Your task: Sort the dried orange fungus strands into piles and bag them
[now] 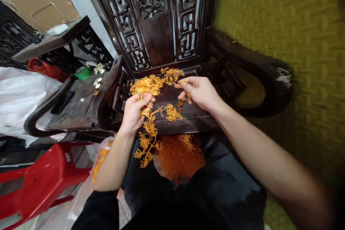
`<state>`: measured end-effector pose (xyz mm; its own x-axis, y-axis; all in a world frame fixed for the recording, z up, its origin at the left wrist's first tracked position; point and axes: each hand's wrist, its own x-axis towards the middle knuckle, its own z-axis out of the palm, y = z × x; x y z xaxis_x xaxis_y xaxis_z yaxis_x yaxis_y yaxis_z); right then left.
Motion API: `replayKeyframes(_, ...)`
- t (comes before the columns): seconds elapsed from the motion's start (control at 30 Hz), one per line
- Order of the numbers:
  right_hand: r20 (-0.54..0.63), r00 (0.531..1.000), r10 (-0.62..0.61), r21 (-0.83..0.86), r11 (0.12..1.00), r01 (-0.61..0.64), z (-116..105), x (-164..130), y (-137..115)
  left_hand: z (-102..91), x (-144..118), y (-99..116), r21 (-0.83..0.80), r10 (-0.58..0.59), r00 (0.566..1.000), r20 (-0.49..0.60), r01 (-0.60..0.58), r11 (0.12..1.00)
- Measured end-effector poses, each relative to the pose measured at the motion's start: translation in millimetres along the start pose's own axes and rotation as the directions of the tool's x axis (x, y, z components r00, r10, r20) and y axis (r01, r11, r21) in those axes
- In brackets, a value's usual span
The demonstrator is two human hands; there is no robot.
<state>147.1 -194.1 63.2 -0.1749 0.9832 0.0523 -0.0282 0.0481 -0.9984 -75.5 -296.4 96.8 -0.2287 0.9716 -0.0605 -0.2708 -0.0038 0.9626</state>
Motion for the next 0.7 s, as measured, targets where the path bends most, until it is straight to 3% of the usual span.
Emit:
replayKeyframes(0.1,0.162,0.986,-0.048,-0.010,0.999,0.050,13.9,-17.2,-3.5,-0.2,2.4,-8.3,0.067,-0.049,0.998,0.045,0.046,0.997)
replayKeyframes(0.27,0.282,0.941,-0.188,-0.098,0.970,0.223,38.2,-39.4,-15.3,6.8,3.2,-20.3,0.201,-0.048,0.994,0.103,0.027,0.979)
replayKeyframes(0.33,0.243,0.939,-0.242,-0.166,0.944,0.287,35.9,-33.6,-16.5,8.0,2.8,-21.8,0.217,-0.021,0.995,0.098,-0.001,0.976)
replayKeyframes(0.37,0.170,0.949,-0.265,-0.163,0.942,0.293,31.3,-27.4,-16.2,7.8,2.4,-21.9,0.212,-0.019,0.997,0.080,0.001,0.977)
replayKeyframes(0.47,-0.133,0.960,-0.248,-0.024,0.969,0.247,9.4,-3.9,-15.4,4.4,0.5,-20.0,0.171,-0.067,0.998,0.011,0.064,0.983)
replayKeyframes(0.53,-0.215,0.962,-0.170,0.085,0.978,0.192,-2.4,6.1,-16.3,1.5,-1.2,-18.3,0.170,-0.104,0.995,0.009,0.101,0.980)
replayKeyframes(0.6,-0.147,0.987,-0.057,0.146,0.986,0.079,-5.0,6.0,-17.6,-0.2,-2.9,-17.2,0.204,-0.122,0.991,0.051,0.109,0.973)
replayKeyframes(0.7,0.101,0.989,0.105,0.146,0.982,-0.119,6.2,-8.1,-17.5,0.3,-5.1,-16.6,0.266,-0.152,0.979,0.138,0.112,0.957)
